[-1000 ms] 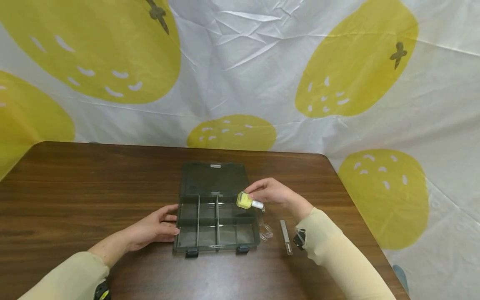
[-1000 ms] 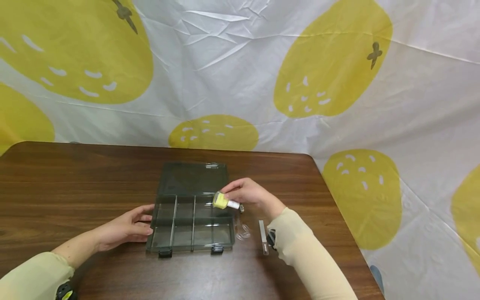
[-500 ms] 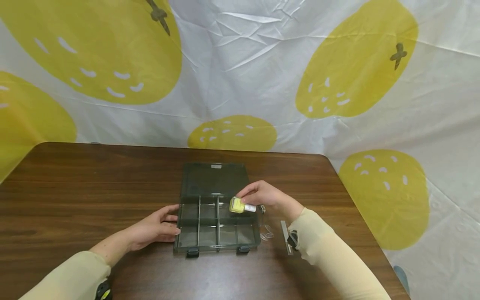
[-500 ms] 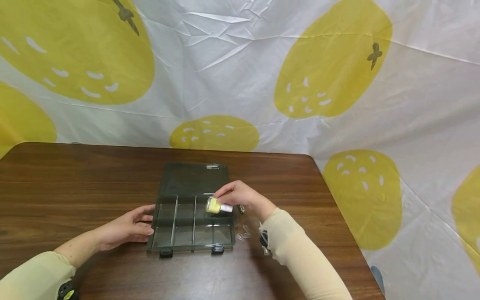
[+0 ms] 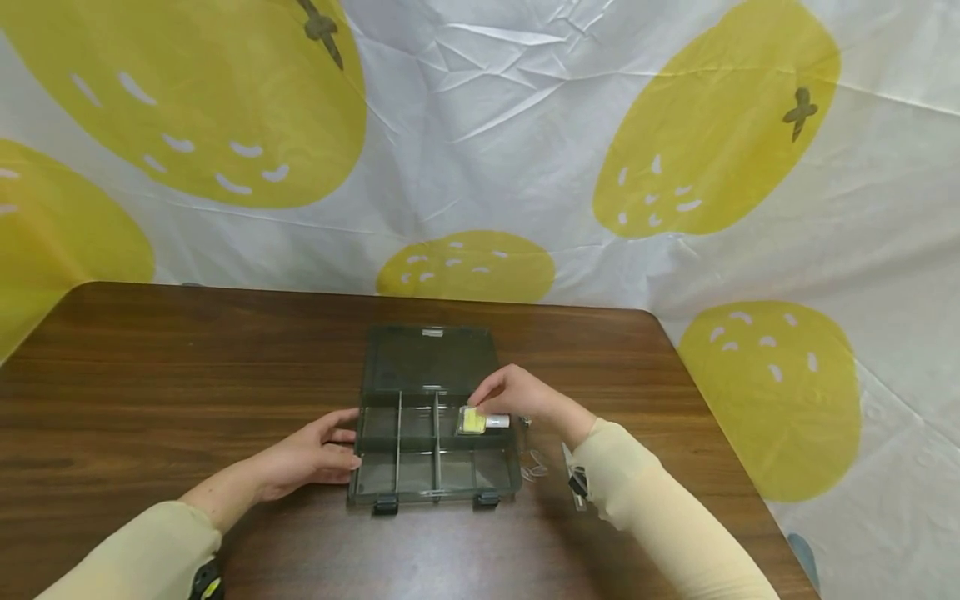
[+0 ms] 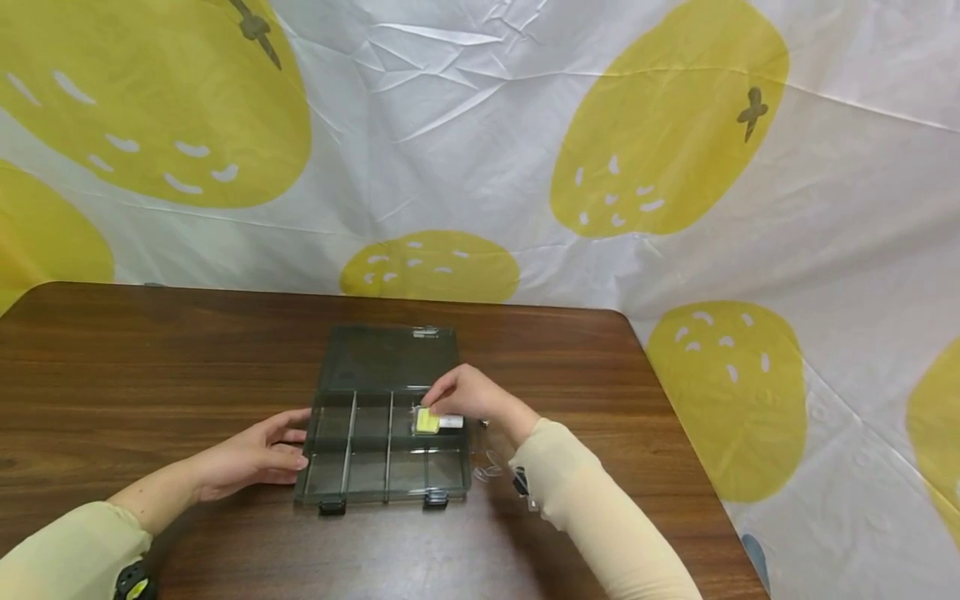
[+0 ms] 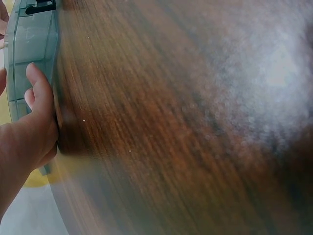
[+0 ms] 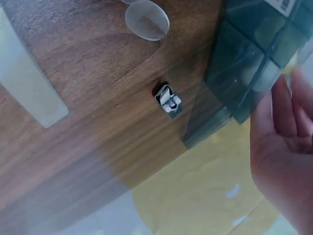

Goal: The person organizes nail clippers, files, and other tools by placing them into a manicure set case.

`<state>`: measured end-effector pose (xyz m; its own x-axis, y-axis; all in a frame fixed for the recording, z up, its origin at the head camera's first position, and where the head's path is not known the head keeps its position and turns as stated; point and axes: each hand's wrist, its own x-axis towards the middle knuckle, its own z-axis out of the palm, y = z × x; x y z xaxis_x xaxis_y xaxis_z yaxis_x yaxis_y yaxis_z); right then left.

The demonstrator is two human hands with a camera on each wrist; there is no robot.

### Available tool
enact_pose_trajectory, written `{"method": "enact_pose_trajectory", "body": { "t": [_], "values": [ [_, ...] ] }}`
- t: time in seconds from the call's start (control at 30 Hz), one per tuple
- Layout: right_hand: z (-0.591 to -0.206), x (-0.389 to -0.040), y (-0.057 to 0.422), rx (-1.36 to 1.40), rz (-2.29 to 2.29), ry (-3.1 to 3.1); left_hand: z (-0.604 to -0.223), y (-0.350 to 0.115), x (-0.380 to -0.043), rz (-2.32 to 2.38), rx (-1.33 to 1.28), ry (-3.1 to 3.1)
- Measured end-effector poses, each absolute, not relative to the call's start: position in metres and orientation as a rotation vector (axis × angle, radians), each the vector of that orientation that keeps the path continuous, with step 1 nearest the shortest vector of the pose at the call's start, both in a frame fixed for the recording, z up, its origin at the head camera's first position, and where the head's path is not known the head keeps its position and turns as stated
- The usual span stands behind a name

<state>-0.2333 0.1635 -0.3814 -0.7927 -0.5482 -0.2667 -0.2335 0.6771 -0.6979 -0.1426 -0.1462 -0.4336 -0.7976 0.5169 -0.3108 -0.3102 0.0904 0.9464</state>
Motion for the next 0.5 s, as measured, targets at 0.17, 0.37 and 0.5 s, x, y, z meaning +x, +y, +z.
{"method": "enact_pose_trajectory", "body": {
  "t": [0.17, 0.37, 0.5],
  "values": [
    [-0.380, -0.228, 0.160, -0.689, -0.758, 2.646, -0.434, -0.144, -0.143, 1.773, 0.213, 1.771],
    [-0.371, -0.227, 0.178, -0.522, -0.944, 2.638, -0.435, -0.142, -0.144, 1.771, 0.213, 1.768],
    [-0.370, -0.223, 0.199, -0.340, -1.097, 2.559, -0.434, -0.142, -0.144, 1.768, 0.216, 1.762]
  ]
}}
